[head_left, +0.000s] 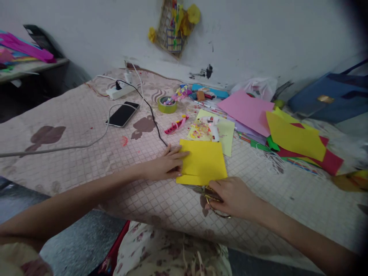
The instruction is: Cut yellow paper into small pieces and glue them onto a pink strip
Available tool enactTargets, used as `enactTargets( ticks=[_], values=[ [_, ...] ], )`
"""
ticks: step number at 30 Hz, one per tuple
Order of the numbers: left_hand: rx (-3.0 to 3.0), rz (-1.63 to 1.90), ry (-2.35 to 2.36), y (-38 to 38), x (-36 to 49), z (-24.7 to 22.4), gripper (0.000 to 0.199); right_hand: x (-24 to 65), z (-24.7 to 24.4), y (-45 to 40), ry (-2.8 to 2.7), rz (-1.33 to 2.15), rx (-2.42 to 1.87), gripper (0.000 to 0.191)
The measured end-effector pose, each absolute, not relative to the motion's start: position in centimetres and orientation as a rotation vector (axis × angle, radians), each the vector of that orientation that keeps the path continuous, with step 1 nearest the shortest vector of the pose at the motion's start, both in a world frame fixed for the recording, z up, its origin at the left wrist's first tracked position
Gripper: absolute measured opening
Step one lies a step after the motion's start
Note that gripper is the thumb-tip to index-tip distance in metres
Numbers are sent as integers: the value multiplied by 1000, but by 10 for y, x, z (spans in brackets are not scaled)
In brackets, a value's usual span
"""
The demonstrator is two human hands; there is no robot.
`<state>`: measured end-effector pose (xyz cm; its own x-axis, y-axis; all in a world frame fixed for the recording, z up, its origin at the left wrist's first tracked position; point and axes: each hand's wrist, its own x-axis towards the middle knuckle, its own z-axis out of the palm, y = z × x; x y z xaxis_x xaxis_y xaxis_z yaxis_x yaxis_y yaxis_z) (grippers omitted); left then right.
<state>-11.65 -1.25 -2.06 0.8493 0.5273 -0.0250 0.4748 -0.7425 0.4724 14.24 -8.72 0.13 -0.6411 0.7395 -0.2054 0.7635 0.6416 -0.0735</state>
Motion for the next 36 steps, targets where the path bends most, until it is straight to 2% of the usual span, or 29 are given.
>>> enactTargets(
  ticks=[14,27,36],
  values=[
    [2542,178,726,-13,-116,-23,19,135,0,-77,2766,-222,1131,32],
    [2537,175,726,-12,-117,-25,18,141,-4,-76,2773,-72,1048,26],
    [2552,174,730,-13,-116,-23,19,132,4,-74,2766,-190,1080,30]
  ],
)
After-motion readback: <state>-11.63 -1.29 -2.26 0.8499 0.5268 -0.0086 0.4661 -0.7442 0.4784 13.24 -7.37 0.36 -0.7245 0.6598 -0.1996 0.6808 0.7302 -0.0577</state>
